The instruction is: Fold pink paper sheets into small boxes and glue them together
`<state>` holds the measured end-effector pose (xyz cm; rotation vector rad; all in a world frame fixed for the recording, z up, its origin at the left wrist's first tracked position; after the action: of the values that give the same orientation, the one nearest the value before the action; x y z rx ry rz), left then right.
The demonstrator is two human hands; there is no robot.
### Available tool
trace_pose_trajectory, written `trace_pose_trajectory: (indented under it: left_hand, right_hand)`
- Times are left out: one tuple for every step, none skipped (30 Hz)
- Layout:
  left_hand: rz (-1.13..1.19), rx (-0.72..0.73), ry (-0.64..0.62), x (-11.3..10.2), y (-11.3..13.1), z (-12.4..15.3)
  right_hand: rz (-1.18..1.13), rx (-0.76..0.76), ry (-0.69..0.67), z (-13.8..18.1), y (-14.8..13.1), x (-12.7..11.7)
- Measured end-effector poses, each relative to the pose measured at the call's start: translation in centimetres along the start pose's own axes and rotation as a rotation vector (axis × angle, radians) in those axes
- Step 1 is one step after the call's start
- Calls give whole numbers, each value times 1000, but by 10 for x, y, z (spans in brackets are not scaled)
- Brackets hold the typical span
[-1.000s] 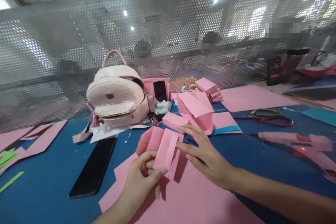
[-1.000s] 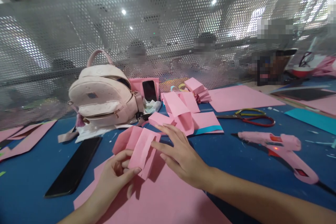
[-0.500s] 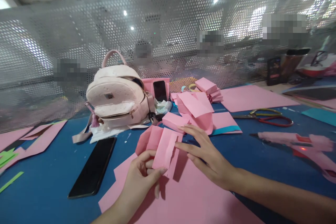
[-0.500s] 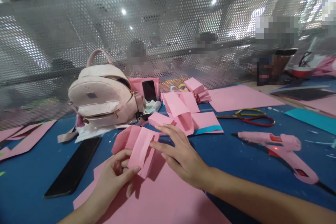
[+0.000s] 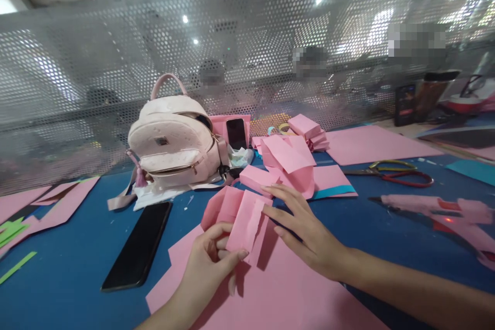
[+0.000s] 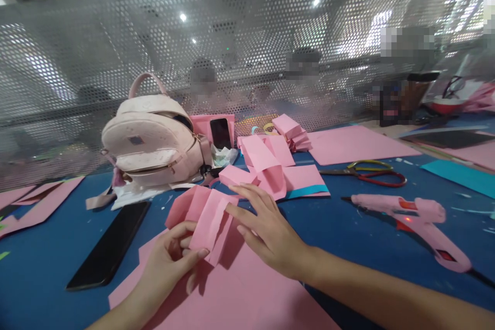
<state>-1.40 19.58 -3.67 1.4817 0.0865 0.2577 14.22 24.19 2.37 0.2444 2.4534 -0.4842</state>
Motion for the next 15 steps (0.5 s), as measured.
trace_pose_trajectory:
  left_hand:
    - [-1,-2,2,0,0,0]
    - [-3,-4,3,0,1,1]
    - [-5,-6,5,0,1,1]
    - [-7,-7,6,0,1,1]
    - [-6,-8,7,0,1,1]
    - [-6,-7,6,0,1,0]
    - [-7,-5,5,0,1,0]
    - [-9,-2,4,-1,1,0]
    - [-15,0,4,-1,1,-1]
    - [-22,2,6,-1,0,-1]
    - [-28,3,9,-2,0,-1]
    - [-33,3,11,-2,0,-1]
    - [-37,3,14,-2,0,0]
    - [-41,3,14,-2,1,0]
    - [-45,4,14,-2,1,0]
  right_hand:
    - [4,-2,3,-1,0,0]
    - [8,-2,2,-1,-1,0]
    - [11,-2,2,-1,-1,0]
    - [13,-2,1,-1,-1,-1]
    - [14,-2,1,-1,-1,-1]
    - [13,-2,4,-1,-1,-1]
    - [14,-3,3,-1,-1,-1]
    - [13,-4,2,0,0,-1]
    - [13,-9,0,0,-1,-1]
    - [13,-14,-8,1,-1,0]
    - [15,-19,-15,1,-1,0]
    - [17,-23,-19,1,-1,1]
    - [19,-25,-19,0,-1,1]
    - [22,-24,-17,0,-1,1]
    - [25,-21,-16,0,-1,1]
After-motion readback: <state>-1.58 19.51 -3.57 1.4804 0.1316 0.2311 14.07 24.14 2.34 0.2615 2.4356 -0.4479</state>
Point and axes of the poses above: each hand's wrist, its own z-axis away from the middle knuckle, its own x-axis out of the palm, y = z × x, the point moved 9 cm from there along -z, towards the middle knuckle, and after that the axes turned 12 degrees about y, right-handed, at the moved point
